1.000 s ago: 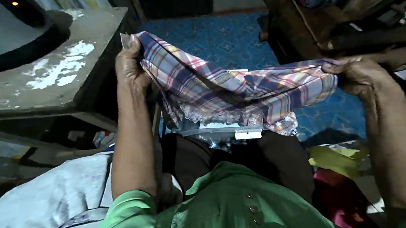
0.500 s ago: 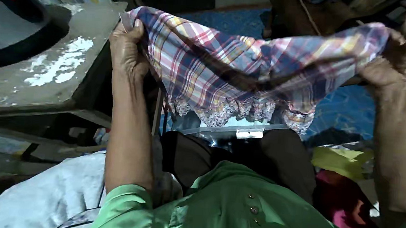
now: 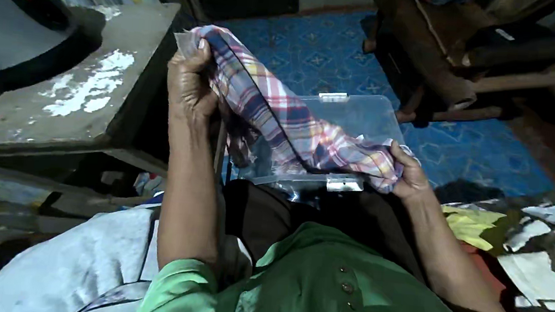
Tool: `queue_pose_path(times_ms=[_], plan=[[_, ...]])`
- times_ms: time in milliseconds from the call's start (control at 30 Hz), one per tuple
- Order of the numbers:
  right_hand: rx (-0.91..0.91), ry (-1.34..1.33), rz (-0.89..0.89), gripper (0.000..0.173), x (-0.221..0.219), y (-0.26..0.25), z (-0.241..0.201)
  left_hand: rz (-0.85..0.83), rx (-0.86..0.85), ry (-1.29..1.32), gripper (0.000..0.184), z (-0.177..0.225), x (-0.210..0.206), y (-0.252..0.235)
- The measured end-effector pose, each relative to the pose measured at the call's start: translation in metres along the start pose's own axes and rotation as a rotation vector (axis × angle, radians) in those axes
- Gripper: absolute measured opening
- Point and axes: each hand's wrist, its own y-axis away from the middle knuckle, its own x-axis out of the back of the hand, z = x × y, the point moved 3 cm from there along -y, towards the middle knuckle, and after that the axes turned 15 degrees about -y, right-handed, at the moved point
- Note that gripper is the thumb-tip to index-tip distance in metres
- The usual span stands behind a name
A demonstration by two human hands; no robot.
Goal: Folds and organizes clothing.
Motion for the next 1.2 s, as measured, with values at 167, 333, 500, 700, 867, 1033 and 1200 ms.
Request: queue_pose_path(times_ms=[167,333,500,700,867,1033,1200], plan=[[0.28,0.136,0.064,0.033,-0.012,-0.01,-0.071,0.114,0.051,0.085,0.013,-0.005,0.022,-0.002],[0.462,0.18,-0.064,0.027,-0.049,-0.013,-0.137,0.129,0.024,0.151,0.015,-0.002,0.031,-0.008],[0.617,0.51,-0.111,0.039,-0.077,-0.004,-0.166,0.124,0.002,0.189,0.015,-0.001,0.026,-0.012],[0.659,0.804,0.05,0.03,-0.078,-0.004,-0.176,0.143,-0.012,0.167,0.016,-0.004,0.034,-0.01],[0.784,0.711,0.133,0.021,-0.063,-0.008,-0.171,0.261,0.003,-0.185,0.011,-0.005,0.036,-0.01],[1.051,0.636,0.235,0.018,-0.053,0.003,-0.157,0.472,-0.288,-0.536,0.008,-0.007,0.029,-0.004],[1.33,0.288,0.068,0.023,-0.026,0.037,-0.157,0.887,-0.829,-0.604,0.036,0.032,-0.013,0.055]])
